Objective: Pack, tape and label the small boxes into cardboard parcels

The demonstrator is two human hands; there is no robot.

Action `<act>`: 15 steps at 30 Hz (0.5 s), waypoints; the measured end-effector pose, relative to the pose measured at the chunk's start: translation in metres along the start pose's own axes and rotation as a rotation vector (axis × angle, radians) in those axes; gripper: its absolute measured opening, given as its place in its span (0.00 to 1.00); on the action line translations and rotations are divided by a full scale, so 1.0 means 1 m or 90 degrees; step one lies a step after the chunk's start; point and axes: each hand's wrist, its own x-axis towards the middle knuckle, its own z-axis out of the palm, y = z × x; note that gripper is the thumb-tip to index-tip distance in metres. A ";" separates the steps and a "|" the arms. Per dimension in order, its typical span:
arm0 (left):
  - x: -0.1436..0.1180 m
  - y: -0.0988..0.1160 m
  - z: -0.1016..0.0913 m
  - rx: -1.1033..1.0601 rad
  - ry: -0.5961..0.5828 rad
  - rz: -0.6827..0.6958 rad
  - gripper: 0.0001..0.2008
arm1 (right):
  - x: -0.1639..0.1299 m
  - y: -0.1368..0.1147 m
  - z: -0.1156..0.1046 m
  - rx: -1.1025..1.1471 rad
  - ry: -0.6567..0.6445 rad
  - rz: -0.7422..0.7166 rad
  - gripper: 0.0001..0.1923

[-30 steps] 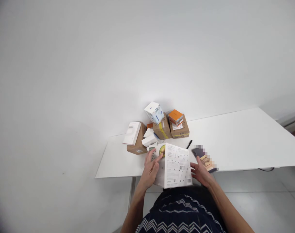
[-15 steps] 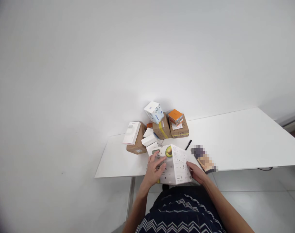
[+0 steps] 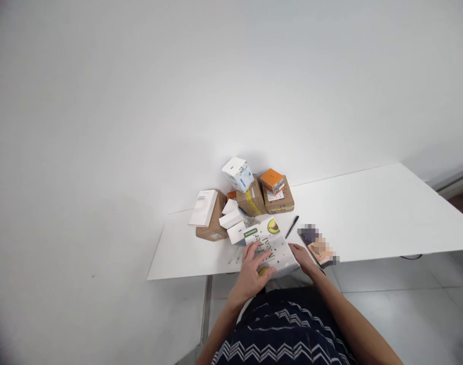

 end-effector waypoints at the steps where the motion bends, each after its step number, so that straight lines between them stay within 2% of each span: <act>1: -0.001 0.000 0.002 0.017 -0.022 0.007 0.28 | 0.003 -0.008 0.003 -0.027 0.002 -0.013 0.13; 3: -0.002 -0.003 0.009 0.052 -0.049 0.016 0.35 | 0.012 -0.023 0.006 -0.156 0.023 -0.032 0.14; 7: -0.003 -0.013 0.027 0.107 -0.025 0.024 0.35 | 0.042 -0.043 -0.003 -0.431 0.100 -0.009 0.12; 11: -0.001 -0.017 0.036 0.124 -0.003 0.040 0.35 | 0.076 -0.050 -0.011 -0.515 0.153 0.030 0.10; 15: -0.001 -0.015 0.037 0.135 -0.007 0.040 0.34 | 0.099 -0.051 -0.007 -0.559 0.176 0.053 0.11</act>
